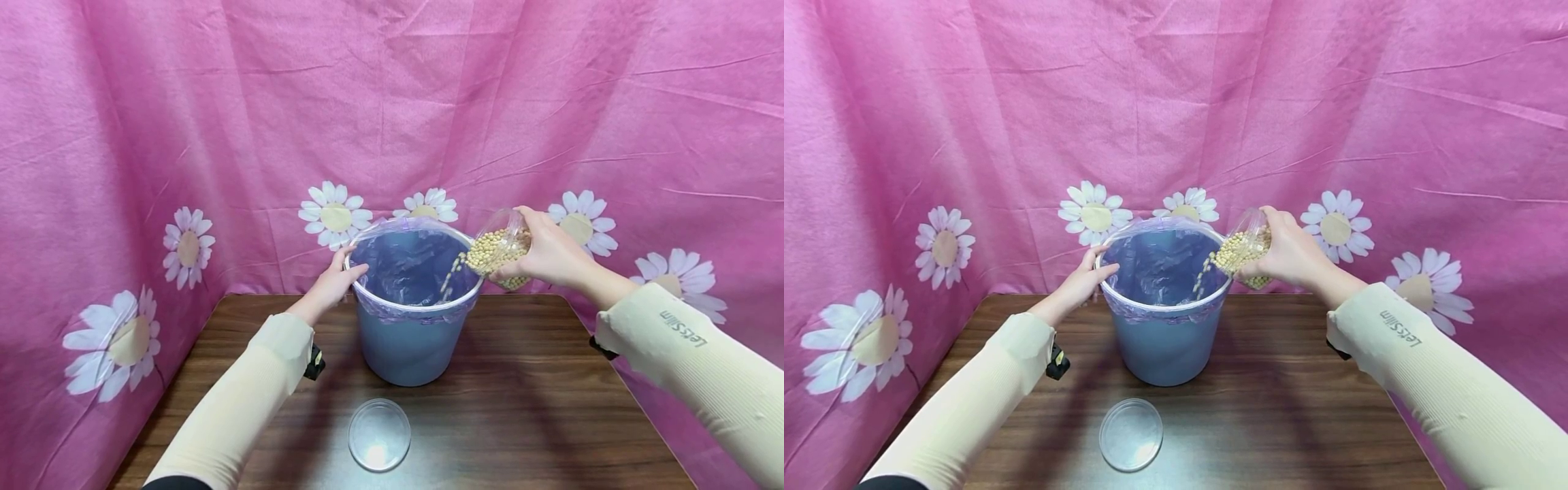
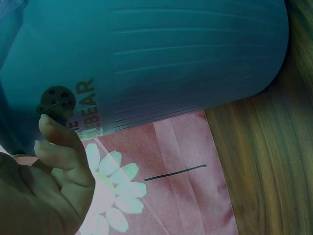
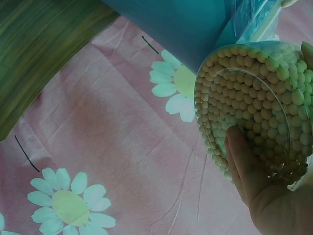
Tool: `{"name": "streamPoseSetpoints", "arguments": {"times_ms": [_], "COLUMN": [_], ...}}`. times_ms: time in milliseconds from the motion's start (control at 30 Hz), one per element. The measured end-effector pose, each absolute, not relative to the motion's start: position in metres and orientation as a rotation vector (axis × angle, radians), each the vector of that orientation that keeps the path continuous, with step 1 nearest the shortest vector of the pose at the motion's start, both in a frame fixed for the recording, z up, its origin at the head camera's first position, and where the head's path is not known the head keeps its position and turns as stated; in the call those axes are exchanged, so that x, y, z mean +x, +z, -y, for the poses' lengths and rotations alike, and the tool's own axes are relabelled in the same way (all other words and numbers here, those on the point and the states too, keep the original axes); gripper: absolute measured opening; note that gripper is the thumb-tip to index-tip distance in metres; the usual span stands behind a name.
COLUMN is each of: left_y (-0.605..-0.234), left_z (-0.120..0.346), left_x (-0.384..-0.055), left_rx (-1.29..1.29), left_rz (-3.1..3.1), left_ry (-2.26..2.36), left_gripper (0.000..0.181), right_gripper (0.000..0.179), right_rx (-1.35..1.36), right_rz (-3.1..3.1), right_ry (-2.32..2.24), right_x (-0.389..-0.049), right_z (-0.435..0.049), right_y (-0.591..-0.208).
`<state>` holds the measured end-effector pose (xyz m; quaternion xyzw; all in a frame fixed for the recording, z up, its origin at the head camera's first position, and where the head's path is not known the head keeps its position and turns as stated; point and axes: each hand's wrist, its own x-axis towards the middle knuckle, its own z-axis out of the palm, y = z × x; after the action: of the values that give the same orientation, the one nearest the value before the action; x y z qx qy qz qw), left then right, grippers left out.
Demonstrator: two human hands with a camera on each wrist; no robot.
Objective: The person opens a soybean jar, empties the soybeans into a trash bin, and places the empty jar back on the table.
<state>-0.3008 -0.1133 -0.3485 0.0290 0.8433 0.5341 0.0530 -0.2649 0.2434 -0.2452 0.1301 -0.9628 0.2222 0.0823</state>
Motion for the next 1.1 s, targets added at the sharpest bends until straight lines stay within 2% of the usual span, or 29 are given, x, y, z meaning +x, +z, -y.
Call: {"name": "streamPoseSetpoints", "arguments": {"times_ms": [467, 733, 1100], "left_y": [-0.350, -0.349, -0.349], "left_z": [0.114, 0.114, 0.113], "left_x": [-0.302, -0.303, -0.302], "left_rx": [0.088, 0.083, 0.076], "left_rz": [-2.569, -2.563, -2.571], "left_ry": [1.614, 1.632, 1.610], "left_gripper": [0.066, 0.065, 0.066], "right_gripper": [0.113, 0.103, 0.112], "right_rx": [0.400, 0.470, 0.454], "right_rz": [2.905, 2.880, 2.924], "right_ry": [0.594, 0.546, 0.528], "right_x": [-0.268, -0.271, -0.272], "right_z": [-0.237, -0.233, -0.232], "right_y": [-0.240, -0.236, -0.235]}}
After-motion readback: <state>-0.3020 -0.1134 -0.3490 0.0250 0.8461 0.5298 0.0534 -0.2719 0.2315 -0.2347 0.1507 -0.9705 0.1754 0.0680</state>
